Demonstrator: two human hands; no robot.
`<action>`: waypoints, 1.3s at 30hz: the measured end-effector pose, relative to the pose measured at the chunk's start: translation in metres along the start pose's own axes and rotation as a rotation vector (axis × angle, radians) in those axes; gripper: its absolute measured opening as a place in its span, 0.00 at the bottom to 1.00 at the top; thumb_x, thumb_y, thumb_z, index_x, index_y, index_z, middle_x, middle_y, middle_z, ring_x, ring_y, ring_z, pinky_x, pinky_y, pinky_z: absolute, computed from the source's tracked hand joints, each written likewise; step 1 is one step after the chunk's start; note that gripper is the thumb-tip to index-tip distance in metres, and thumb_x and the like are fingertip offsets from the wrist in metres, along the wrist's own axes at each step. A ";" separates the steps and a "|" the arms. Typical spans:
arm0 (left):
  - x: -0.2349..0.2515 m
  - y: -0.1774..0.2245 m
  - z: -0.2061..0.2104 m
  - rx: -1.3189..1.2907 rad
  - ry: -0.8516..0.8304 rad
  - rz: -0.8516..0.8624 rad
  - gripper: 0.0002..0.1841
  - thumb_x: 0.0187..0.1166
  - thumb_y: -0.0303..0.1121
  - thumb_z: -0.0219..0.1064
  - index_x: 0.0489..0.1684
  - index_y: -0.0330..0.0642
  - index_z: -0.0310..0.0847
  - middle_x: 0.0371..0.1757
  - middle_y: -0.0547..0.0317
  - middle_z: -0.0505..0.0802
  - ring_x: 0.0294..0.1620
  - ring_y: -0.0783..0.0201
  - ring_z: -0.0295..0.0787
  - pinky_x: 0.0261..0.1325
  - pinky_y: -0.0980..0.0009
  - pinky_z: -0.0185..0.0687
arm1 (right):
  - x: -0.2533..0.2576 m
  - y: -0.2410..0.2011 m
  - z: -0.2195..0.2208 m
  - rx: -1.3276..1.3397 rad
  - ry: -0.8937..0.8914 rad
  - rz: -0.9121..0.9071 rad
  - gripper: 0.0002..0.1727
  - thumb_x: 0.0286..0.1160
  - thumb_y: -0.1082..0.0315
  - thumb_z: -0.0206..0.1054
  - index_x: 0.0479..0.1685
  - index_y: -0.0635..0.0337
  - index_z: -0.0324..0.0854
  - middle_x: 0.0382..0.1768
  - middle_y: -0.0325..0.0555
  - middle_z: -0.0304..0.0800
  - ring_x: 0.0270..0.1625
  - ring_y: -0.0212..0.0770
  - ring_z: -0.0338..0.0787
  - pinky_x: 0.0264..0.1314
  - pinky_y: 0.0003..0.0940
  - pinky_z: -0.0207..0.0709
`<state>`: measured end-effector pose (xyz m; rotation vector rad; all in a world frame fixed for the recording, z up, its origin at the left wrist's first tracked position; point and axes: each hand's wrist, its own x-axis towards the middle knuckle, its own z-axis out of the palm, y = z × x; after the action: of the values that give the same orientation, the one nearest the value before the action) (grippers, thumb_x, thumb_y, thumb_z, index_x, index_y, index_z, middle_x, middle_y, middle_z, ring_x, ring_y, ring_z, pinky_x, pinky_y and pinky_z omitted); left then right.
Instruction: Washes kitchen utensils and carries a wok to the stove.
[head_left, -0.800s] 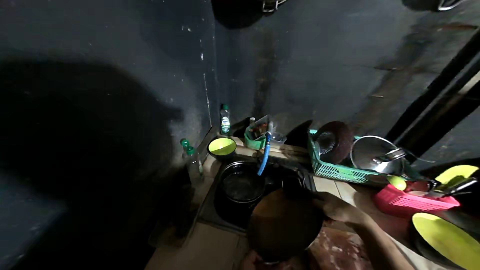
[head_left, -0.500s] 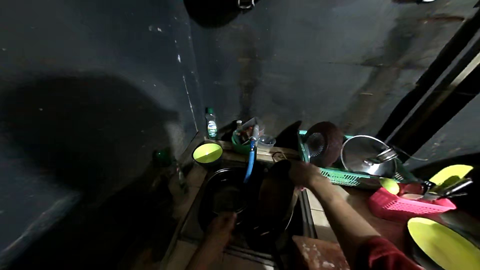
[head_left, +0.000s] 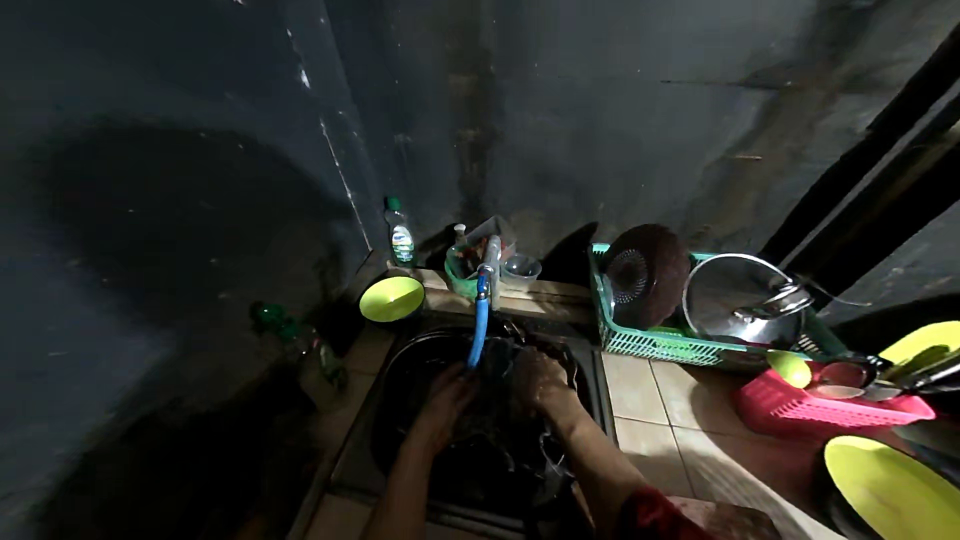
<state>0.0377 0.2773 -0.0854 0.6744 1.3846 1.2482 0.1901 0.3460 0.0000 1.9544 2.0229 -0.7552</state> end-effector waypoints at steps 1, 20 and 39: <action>-0.001 0.001 -0.010 0.155 0.065 0.066 0.22 0.90 0.32 0.56 0.81 0.35 0.68 0.72 0.44 0.85 0.66 0.55 0.88 0.69 0.60 0.85 | -0.003 -0.003 0.001 0.009 0.006 0.018 0.33 0.81 0.56 0.64 0.80 0.67 0.64 0.68 0.66 0.83 0.67 0.64 0.87 0.63 0.63 0.81; -0.001 0.010 -0.018 1.034 0.418 -0.076 0.32 0.86 0.45 0.61 0.83 0.30 0.66 0.82 0.30 0.73 0.84 0.36 0.68 0.84 0.40 0.63 | 0.002 0.016 0.061 0.375 0.009 0.026 0.50 0.80 0.59 0.66 0.96 0.49 0.32 0.58 0.61 0.89 0.58 0.57 0.93 0.62 0.54 0.85; 0.009 0.019 0.022 0.173 0.046 -0.215 0.17 0.90 0.38 0.55 0.65 0.35 0.78 0.52 0.48 0.90 0.46 0.59 0.88 0.49 0.64 0.85 | -0.025 0.022 -0.041 -0.123 -0.057 -0.082 0.19 0.87 0.62 0.58 0.58 0.72 0.83 0.63 0.66 0.86 0.68 0.63 0.86 0.68 0.63 0.77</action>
<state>0.0511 0.2977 -0.0673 0.5996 1.5718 0.9878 0.2216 0.3453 0.0428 1.7731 2.0751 -0.6789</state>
